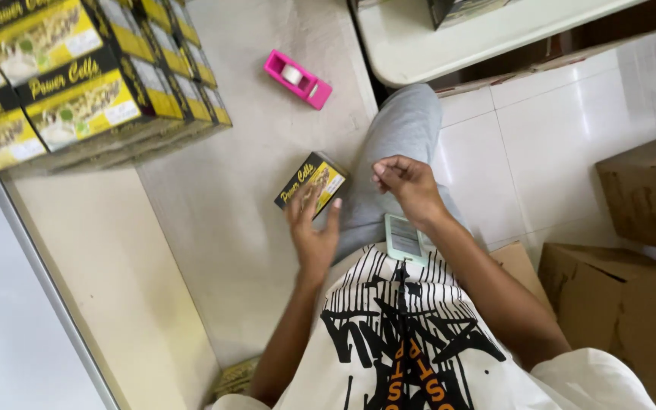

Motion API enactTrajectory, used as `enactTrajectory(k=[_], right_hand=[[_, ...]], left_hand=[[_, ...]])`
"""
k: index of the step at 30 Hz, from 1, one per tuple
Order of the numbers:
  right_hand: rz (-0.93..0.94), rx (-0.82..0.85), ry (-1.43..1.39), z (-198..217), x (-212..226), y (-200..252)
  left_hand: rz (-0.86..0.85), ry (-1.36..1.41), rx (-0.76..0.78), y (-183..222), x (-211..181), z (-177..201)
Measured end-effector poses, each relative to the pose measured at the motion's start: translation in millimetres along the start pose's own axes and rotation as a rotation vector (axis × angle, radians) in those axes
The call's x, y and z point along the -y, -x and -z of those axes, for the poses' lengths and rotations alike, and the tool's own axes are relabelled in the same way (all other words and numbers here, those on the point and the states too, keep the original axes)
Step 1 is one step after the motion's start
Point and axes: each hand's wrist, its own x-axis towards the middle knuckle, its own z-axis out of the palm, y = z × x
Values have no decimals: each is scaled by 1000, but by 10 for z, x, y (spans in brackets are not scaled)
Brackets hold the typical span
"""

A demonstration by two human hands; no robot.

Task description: The recorder is packaging small boxes of soya coffee by applying adhesive tape from a dispenser and stacking the finished units.

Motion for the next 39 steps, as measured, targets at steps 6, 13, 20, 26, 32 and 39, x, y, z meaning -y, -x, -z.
enactTrajectory(k=[6, 13, 20, 26, 32, 39], right_hand=[[-196, 264, 322, -277, -219, -94], [-189, 301, 449, -467, -509, -275], [-286, 260, 436, -511, -493, -383], [-346, 320, 453, -532, -396, -473], [-362, 357, 615, -650, -250, -526], [-376, 362, 656, -698, -183, -547]], left_hand=[[-278, -409, 224, 54, 834, 22], [-333, -411, 67, 58, 1086, -254], [-298, -189, -33, 81, 1159, -399], [-374, -215, -89, 61, 1176, -404], [-379, -254, -64, 94, 1202, -413], [-361, -273, -41, 87, 1184, -404]])
